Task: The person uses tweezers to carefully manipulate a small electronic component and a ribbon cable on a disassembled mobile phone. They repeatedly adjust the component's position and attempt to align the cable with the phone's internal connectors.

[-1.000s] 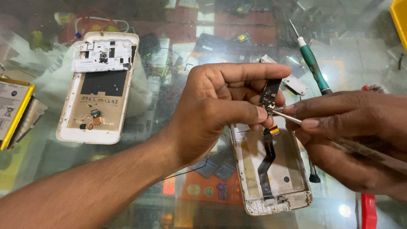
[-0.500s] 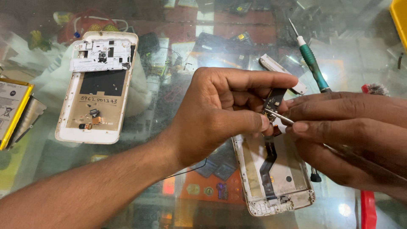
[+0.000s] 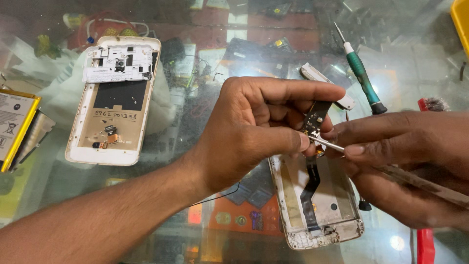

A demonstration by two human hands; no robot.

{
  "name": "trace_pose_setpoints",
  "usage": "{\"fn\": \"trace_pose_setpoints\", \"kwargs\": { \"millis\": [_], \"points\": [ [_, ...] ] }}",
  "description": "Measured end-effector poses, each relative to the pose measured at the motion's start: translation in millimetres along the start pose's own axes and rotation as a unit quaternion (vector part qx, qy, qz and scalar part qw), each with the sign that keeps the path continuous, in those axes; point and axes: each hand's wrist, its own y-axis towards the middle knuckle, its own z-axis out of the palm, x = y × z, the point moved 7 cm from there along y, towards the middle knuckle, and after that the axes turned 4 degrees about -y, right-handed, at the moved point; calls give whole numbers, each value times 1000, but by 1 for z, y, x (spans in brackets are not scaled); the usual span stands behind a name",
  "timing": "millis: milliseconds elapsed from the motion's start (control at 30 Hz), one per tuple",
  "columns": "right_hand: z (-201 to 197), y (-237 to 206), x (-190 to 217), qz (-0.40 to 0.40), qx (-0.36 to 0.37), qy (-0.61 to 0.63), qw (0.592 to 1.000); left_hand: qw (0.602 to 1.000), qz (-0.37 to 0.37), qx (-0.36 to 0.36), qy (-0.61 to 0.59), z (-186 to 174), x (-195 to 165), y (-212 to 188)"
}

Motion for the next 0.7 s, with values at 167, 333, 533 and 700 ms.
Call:
{"fn": "trace_pose_setpoints", "kwargs": {
  "millis": [167, 333, 533, 700],
  "points": [
    [8, -14, -25, 125, -8, 31, 992, 1000, 5, 2, -9, -1, 1, -1],
    [10, -46, -57, 241, 75, 24, 967, 1000, 13, 6, -8, 0, 0, -2],
    [3, -46, -39, 126, -24, 35, 991, 1000, 16, 6, -6, -2, 1, -2],
    [0, -48, -33, 136, -46, 51, 988, 1000, 26, 5, -7, -1, 1, -2]
  ]
}}
